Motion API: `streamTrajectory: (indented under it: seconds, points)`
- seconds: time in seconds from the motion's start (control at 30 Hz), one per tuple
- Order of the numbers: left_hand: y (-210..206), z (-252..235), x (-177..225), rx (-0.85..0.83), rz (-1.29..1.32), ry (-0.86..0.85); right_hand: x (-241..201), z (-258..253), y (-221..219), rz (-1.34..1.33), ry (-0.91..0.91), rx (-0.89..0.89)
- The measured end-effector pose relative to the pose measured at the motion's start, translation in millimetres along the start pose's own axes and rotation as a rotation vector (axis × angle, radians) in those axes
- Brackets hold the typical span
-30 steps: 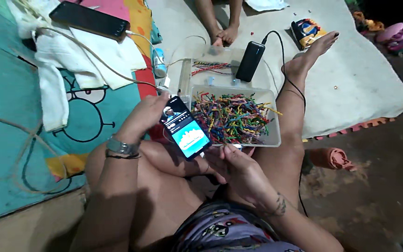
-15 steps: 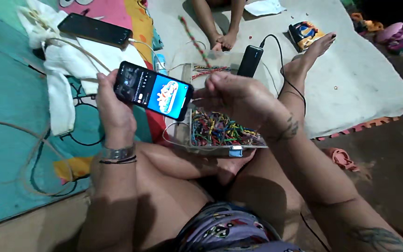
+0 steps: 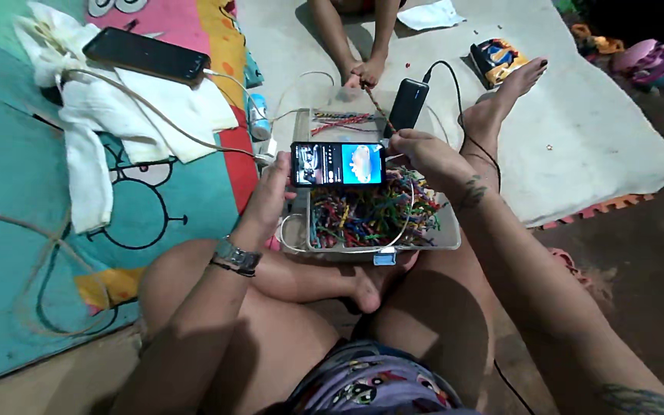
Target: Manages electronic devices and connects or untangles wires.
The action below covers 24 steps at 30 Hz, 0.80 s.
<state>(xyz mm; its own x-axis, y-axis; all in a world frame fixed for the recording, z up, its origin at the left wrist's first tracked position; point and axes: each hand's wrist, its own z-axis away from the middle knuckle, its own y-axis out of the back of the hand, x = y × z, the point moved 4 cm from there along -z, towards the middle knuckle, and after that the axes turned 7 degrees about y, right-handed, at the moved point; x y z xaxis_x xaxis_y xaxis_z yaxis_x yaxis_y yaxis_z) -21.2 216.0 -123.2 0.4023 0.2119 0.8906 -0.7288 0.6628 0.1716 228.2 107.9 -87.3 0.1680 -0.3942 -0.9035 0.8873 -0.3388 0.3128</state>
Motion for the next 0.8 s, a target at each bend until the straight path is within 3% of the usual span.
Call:
streamTrajectory:
  seconds: [0.43,0.67,0.8]
  points:
    - [-10.2,-13.0,-7.4,-0.049,-0.078,0.010,35.0,2.0,6.0,0.154,-0.006,0.042]
    - [-8.8,-8.3,-2.5,-0.004,-0.144,-0.004,44.6,9.6,0.7,-0.117,-0.015,0.129]
    - [-8.5,-9.4,-0.6,0.005,-0.161,-0.043,35.4,15.6,6.2,-0.145,0.034,0.217]
